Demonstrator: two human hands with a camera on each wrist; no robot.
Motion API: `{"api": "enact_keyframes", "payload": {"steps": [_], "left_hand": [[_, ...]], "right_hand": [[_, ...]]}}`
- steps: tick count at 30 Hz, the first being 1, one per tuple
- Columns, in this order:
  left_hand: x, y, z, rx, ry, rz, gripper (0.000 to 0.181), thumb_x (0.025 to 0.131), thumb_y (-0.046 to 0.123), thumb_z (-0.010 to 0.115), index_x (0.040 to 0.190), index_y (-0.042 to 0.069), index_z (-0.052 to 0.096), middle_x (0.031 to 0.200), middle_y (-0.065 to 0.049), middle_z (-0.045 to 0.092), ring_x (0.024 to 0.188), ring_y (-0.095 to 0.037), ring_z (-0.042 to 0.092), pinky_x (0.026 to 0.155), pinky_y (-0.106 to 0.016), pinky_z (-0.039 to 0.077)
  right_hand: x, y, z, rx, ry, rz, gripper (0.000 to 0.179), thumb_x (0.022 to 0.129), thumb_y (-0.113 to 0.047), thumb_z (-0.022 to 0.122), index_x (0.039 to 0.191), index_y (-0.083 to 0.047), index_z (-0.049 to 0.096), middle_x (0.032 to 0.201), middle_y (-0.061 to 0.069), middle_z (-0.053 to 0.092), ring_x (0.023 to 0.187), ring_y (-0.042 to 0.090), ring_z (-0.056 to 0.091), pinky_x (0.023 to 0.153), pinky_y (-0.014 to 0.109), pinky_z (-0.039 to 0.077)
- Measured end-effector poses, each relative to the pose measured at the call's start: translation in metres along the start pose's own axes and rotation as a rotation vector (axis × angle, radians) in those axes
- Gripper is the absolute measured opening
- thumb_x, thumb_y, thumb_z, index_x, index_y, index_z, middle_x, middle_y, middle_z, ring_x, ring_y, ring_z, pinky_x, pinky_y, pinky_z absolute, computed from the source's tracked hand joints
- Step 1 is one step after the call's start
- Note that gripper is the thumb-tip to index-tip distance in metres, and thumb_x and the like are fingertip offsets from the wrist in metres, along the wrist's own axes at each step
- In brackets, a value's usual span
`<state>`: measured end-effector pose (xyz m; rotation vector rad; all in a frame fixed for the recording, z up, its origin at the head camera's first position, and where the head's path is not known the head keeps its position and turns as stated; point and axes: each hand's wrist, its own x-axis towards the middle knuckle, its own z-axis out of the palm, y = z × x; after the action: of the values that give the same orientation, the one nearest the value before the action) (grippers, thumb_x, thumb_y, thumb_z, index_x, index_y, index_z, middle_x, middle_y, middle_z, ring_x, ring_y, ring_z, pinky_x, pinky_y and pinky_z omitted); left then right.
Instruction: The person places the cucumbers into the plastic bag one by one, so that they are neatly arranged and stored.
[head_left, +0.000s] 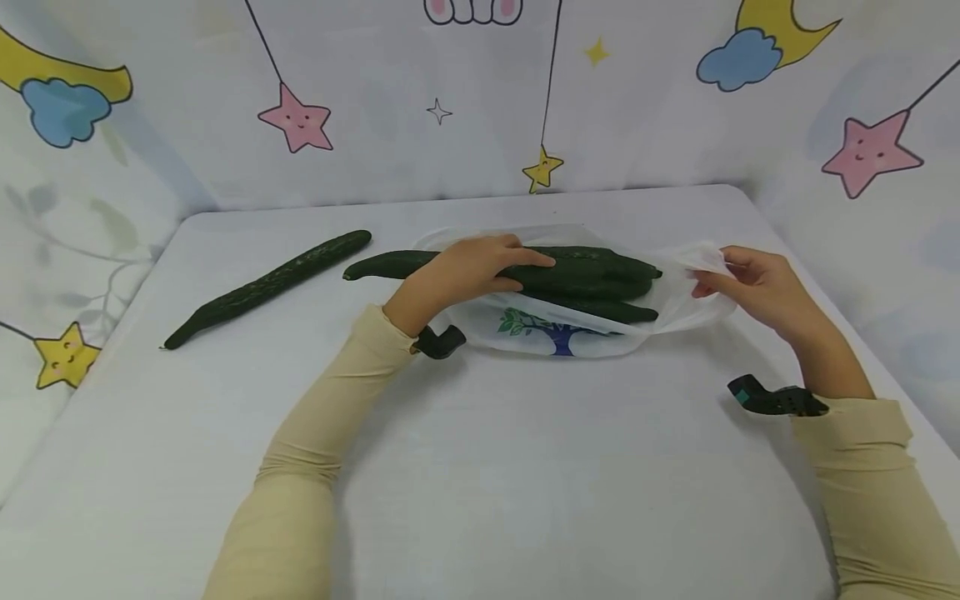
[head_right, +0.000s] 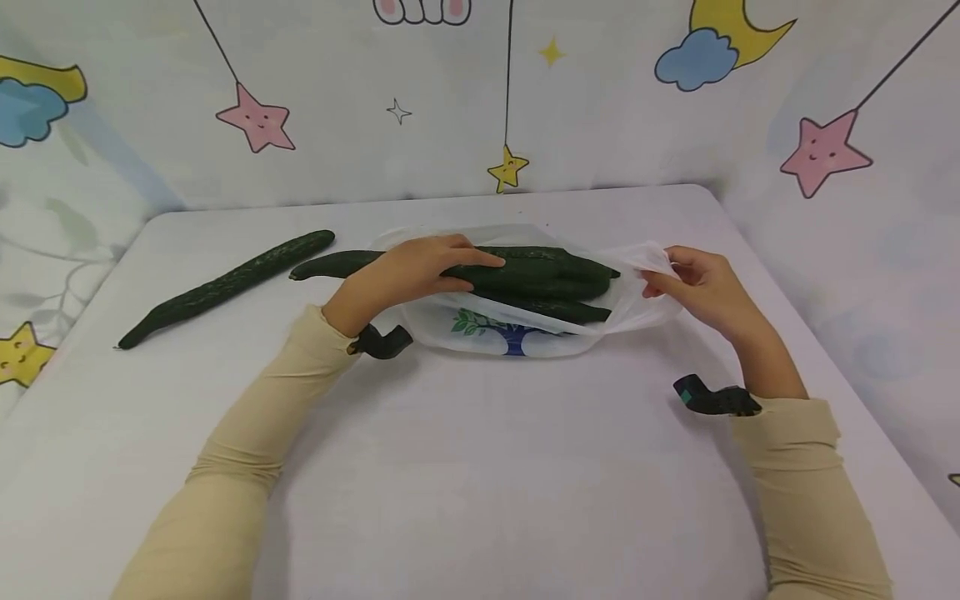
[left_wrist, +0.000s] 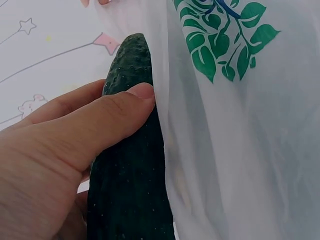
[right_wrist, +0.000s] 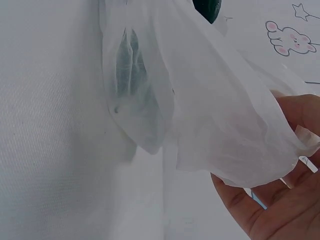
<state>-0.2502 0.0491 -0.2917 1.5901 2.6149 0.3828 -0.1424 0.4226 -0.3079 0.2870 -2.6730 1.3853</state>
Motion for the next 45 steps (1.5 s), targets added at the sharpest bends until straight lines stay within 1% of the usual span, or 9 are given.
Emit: {"api": "enact_keyframes", "payload": {"steps": [6,10,17,20,26,31,37,40,45], "left_hand": [[0.01,0.002,0.004,0.017,-0.012,0.018,0.051,0.094,0.022,0.068,0.142,0.028,0.052,0.115,-0.004,0.061,0.089,-0.018,0.06,0.081,-0.031,0.05],[0.017,0.004,0.008,0.006,-0.03,0.036,0.051,0.094,0.021,0.068,0.142,0.028,0.052,0.113,-0.005,0.061,0.09,-0.018,0.06,0.081,-0.031,0.05],[0.029,0.007,0.015,-0.003,-0.075,0.047,0.052,0.095,0.023,0.065,0.144,0.028,0.049,0.118,-0.005,0.061,0.09,-0.018,0.06,0.083,-0.03,0.05],[0.035,0.009,0.018,0.007,-0.098,0.056,0.051,0.096,0.024,0.064,0.145,0.028,0.049,0.117,-0.005,0.06,0.09,-0.017,0.06,0.083,-0.03,0.05],[0.044,0.014,0.023,0.025,-0.121,0.065,0.051,0.097,0.025,0.063,0.145,0.029,0.048,0.112,-0.005,0.06,0.089,-0.018,0.059,0.082,-0.031,0.05],[0.05,0.019,0.027,0.053,-0.119,0.067,0.051,0.097,0.027,0.062,0.146,0.031,0.046,0.115,-0.004,0.059,0.088,-0.016,0.06,0.081,-0.03,0.051],[0.058,0.025,0.031,0.107,-0.078,0.09,0.052,0.096,0.027,0.064,0.145,0.033,0.048,0.116,-0.003,0.061,0.085,-0.016,0.06,0.075,-0.029,0.053],[0.062,0.028,0.034,0.114,-0.069,0.102,0.052,0.096,0.028,0.064,0.145,0.033,0.048,0.118,-0.001,0.061,0.088,-0.015,0.061,0.078,-0.028,0.052],[0.069,0.032,0.039,0.094,-0.068,0.126,0.054,0.095,0.028,0.064,0.146,0.033,0.046,0.124,0.001,0.061,0.098,-0.015,0.062,0.084,-0.028,0.051]], "right_hand": [[0.001,0.002,-0.001,0.01,-0.012,-0.021,0.027,0.097,-0.001,0.058,0.12,-0.011,0.066,0.088,-0.013,0.071,0.086,-0.002,0.064,0.08,0.007,0.045],[0.001,0.003,-0.002,0.028,-0.022,-0.036,0.027,0.097,0.0,0.058,0.119,-0.012,0.067,0.088,-0.012,0.071,0.087,-0.002,0.065,0.08,0.007,0.046],[-0.001,0.002,-0.001,-0.007,-0.006,-0.009,0.022,0.097,-0.005,0.059,0.118,-0.007,0.066,0.084,-0.011,0.071,0.086,-0.001,0.064,0.078,0.008,0.046],[-0.001,0.001,-0.001,-0.008,-0.003,0.0,0.022,0.097,-0.007,0.059,0.118,-0.007,0.066,0.083,-0.011,0.071,0.087,-0.001,0.064,0.078,0.008,0.046],[0.0,0.001,-0.002,0.014,-0.017,-0.024,0.025,0.097,-0.004,0.059,0.119,-0.012,0.067,0.085,-0.012,0.071,0.088,-0.002,0.064,0.079,0.008,0.045],[0.0,0.002,-0.002,0.008,-0.018,-0.02,0.029,0.096,-0.001,0.059,0.121,-0.014,0.066,0.086,-0.013,0.071,0.089,-0.003,0.063,0.079,0.008,0.045],[0.001,0.001,-0.002,-0.013,-0.002,0.009,0.026,0.096,-0.001,0.06,0.118,-0.01,0.067,0.084,-0.013,0.07,0.088,-0.002,0.062,0.077,0.008,0.045],[0.001,0.0,-0.002,-0.015,0.007,0.018,0.025,0.095,-0.001,0.06,0.117,-0.01,0.067,0.083,-0.013,0.07,0.088,-0.002,0.062,0.077,0.009,0.045],[0.001,0.001,-0.002,0.003,-0.002,-0.001,0.027,0.095,0.002,0.059,0.118,-0.009,0.067,0.084,-0.012,0.07,0.087,-0.001,0.063,0.078,0.009,0.046]]}}
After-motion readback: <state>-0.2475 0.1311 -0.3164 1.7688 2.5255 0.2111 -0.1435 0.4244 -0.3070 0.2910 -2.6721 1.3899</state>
